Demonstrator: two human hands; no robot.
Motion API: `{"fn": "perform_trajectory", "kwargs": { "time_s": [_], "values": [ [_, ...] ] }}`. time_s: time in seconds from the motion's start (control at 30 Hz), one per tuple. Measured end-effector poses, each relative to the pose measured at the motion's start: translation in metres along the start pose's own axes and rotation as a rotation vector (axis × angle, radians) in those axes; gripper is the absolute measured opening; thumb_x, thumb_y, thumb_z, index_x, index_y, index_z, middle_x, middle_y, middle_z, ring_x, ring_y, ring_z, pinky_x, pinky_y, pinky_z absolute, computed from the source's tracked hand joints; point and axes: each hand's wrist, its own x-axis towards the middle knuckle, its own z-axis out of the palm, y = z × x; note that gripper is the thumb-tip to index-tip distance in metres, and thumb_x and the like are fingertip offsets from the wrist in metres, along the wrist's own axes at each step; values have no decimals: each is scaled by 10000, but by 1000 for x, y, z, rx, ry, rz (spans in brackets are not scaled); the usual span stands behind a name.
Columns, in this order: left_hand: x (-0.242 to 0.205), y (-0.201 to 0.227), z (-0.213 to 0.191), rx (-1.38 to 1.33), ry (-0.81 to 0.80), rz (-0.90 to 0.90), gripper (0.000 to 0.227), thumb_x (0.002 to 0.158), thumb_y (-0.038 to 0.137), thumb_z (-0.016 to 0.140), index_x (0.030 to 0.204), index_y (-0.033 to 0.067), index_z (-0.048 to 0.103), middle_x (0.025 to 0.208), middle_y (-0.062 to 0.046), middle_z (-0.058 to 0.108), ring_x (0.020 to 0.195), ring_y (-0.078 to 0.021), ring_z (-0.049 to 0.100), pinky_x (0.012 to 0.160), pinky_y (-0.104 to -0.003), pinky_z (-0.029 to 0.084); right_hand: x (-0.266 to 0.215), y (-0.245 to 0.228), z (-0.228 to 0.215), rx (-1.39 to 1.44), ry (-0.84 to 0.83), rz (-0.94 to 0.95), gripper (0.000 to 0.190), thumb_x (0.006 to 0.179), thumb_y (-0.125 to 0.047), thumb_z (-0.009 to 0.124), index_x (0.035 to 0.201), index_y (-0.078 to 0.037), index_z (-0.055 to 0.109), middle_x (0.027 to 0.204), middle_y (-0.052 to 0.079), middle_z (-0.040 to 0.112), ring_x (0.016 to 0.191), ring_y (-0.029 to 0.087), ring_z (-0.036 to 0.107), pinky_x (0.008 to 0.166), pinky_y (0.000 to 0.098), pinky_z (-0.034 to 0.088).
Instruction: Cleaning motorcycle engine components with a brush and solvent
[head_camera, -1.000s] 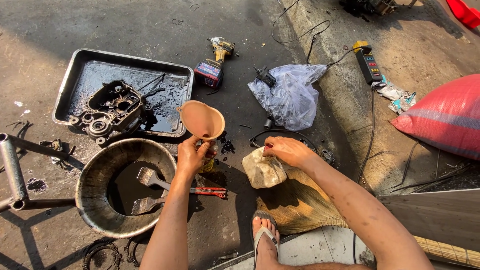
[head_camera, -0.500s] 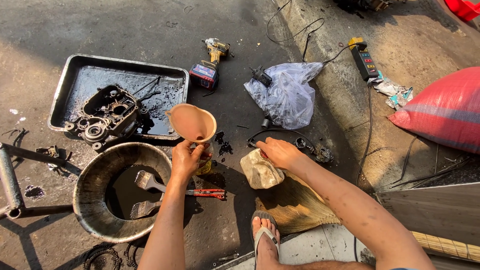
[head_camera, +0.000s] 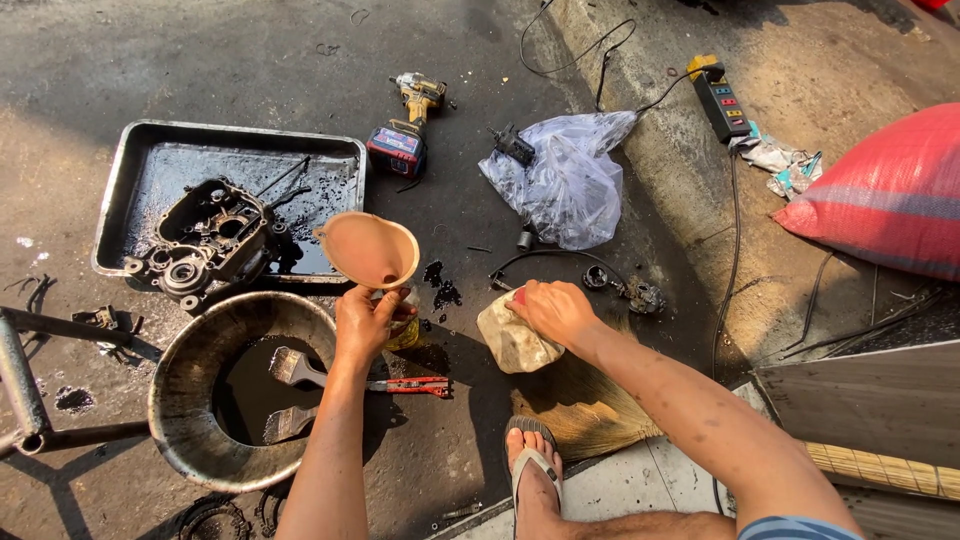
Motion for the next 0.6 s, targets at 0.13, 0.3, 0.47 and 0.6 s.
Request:
{"fn": "perform_trajectory", "kwargs": {
  "time_s": [0.13, 0.3, 0.47, 0.6],
  "values": [
    [3, 1, -1, -22, -25, -27, 57, 908, 115, 737, 883, 92, 783, 626, -113, 740, 639, -268, 757, 673, -387, 590, -8, -12, -44, 95, 6, 102, 578, 966, -599, 493, 823, -60, 644, 799, 171, 738, 806, 379, 762, 720, 482, 601],
    [5, -5, -2, -111, -46, -50, 67, 923, 93, 724, 892, 68, 777, 629, -143, 738, 628, -254, 751, 674, -367, 585, -4, -6, -12, 176, -51, 21, 335, 1005, -399, 506, 1032, -68, 553, 910, 190, 652, 810, 434, 739, 710, 511, 602],
    [10, 2, -3, -101, -32, -24, 75, 923, 100, 733, 876, 61, 777, 604, -138, 738, 601, -252, 760, 660, -348, 589, 6, -7, -47, 63, 3, 55, 649, 993, -578, 415, 813, -25, 703, 780, 188, 750, 784, 378, 768, 659, 450, 602],
    [4, -8, -2, -56, -20, -36, 65, 915, 143, 763, 880, 97, 791, 607, -117, 739, 638, -244, 764, 686, -353, 587, -1, -17, -42, 184, -111, -28, 350, 970, -307, 509, 1135, -9, 590, 908, 239, 683, 795, 420, 739, 664, 511, 608]
  ]
}}
